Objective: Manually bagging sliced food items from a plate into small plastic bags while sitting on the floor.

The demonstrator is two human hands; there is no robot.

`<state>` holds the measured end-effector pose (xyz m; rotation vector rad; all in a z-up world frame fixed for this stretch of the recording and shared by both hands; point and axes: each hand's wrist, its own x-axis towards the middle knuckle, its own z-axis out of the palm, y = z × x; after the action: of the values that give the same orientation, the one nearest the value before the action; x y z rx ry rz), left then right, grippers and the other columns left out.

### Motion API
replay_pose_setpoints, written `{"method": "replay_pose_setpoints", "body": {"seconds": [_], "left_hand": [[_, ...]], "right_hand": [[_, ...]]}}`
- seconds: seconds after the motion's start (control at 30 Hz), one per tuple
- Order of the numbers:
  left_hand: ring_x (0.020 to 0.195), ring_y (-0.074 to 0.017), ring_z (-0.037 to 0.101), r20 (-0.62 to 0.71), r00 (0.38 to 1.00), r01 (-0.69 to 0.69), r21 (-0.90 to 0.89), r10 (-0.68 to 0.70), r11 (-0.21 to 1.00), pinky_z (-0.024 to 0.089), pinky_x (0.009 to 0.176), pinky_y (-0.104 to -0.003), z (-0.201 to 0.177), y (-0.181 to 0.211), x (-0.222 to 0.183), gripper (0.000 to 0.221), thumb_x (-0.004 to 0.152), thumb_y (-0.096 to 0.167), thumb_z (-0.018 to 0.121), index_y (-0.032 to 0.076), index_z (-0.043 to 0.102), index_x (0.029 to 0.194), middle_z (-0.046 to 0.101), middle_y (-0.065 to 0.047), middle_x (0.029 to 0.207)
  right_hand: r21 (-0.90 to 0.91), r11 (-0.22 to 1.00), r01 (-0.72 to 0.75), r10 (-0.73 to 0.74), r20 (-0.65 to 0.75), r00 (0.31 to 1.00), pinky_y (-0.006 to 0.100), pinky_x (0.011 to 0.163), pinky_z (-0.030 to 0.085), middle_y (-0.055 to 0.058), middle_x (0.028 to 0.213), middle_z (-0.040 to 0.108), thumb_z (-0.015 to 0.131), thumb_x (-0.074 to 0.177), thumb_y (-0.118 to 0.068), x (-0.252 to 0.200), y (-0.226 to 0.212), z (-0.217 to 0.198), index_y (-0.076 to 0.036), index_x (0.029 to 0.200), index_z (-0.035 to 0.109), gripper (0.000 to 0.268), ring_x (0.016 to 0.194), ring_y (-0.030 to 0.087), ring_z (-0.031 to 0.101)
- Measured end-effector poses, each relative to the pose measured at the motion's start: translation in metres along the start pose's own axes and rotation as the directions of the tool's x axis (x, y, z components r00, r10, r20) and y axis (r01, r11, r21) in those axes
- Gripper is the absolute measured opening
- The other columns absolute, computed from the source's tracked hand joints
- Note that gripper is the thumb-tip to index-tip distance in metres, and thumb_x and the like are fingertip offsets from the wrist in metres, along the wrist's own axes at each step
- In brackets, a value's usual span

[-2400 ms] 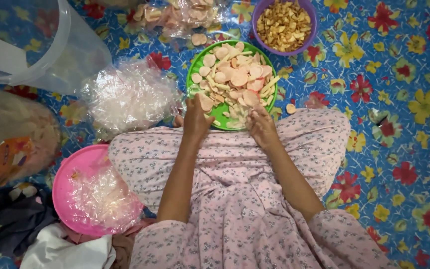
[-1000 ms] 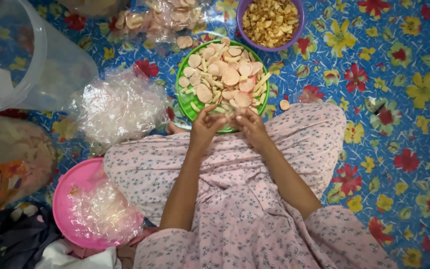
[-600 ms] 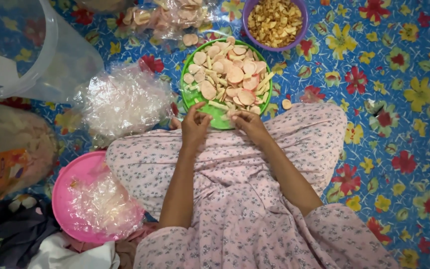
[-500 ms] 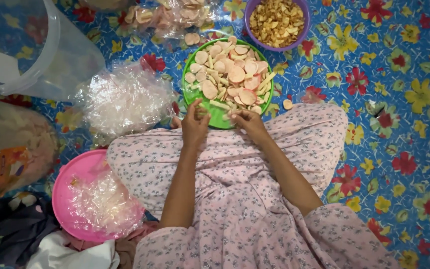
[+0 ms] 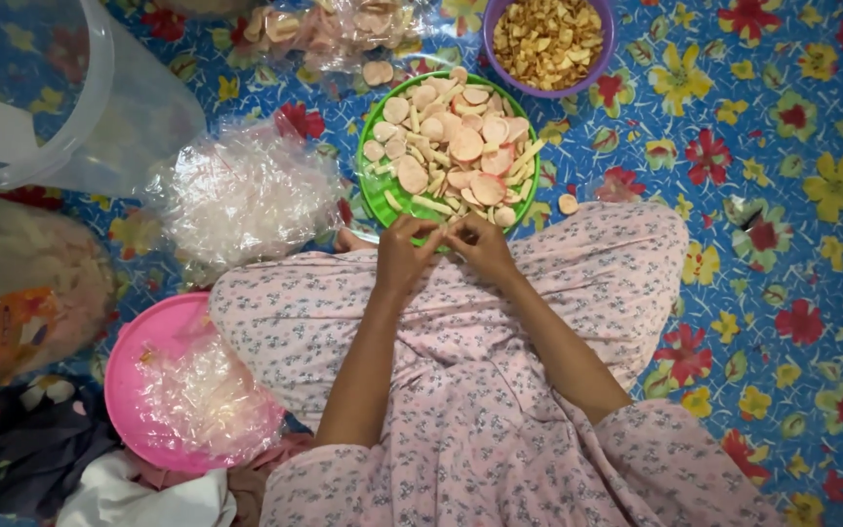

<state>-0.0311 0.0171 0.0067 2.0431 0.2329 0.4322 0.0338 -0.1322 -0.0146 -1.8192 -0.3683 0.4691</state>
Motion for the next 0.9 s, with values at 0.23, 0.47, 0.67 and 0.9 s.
{"method": "replay_pose_setpoints", "body": {"seconds": [0.23, 0.47, 0.67, 0.9], "left_hand": [[0.064, -0.0240, 0.063, 0.049, 0.998, -0.037, 0.027, 0.035, 0.999, 0.052, 0.063, -0.033, -0.003, 0.006, 0.003, 0.010, 0.073, 0.013, 0.073, 0.010, 0.068, 0.082, 0.060, -0.006, 0.070], [0.067, -0.0227, 0.061, -0.005, 0.997, -0.079, 0.066, 0.079, 0.995, 0.049, 0.065, -0.033, 0.006, -0.011, 0.006, 0.006, 0.075, 0.011, 0.069, 0.011, 0.065, 0.080, 0.057, -0.004, 0.071], [0.094, -0.0282, 0.059, -0.127, 0.975, -0.171, 0.085, 0.181, 0.982, 0.045, 0.085, -0.039, -0.005, 0.019, 0.015, 0.009, 0.070, 0.009, 0.071, 0.010, 0.064, 0.075, 0.058, -0.009, 0.104], [0.115, -0.0339, 0.049, -0.200, 0.949, -0.233, 0.080, 0.244, 0.969, 0.036, 0.097, -0.043, -0.008, 0.029, 0.016, 0.008, 0.069, 0.011, 0.070, 0.011, 0.062, 0.073, 0.048, -0.013, 0.127]], "right_hand": [[-0.041, 0.998, 0.042, -0.040, 0.033, 0.999, 0.031, 0.061, 0.052, 0.007, 0.070, 0.062, 0.079, 0.071, -0.010, 0.006, 0.030, 0.002, -0.009, 0.082, 0.068, 0.015, 0.067, 0.019, 0.062], [0.107, 0.992, -0.065, 0.074, -0.075, 0.994, 0.032, 0.065, 0.052, 0.008, 0.075, 0.062, 0.073, 0.079, -0.012, -0.004, -0.016, 0.000, -0.008, 0.085, 0.065, 0.011, 0.070, 0.019, 0.061], [-0.010, 0.985, 0.174, -0.171, -0.235, 0.957, 0.033, 0.063, 0.052, 0.010, 0.079, 0.059, 0.075, 0.076, -0.004, 0.003, -0.002, 0.005, -0.005, 0.085, 0.061, 0.016, 0.073, 0.025, 0.064], [0.000, 0.932, 0.362, -0.357, -0.167, 0.919, 0.033, 0.069, 0.053, 0.010, 0.085, 0.069, 0.068, 0.077, 0.007, -0.003, -0.018, 0.004, -0.006, 0.081, 0.072, 0.015, 0.078, 0.025, 0.067]]}}
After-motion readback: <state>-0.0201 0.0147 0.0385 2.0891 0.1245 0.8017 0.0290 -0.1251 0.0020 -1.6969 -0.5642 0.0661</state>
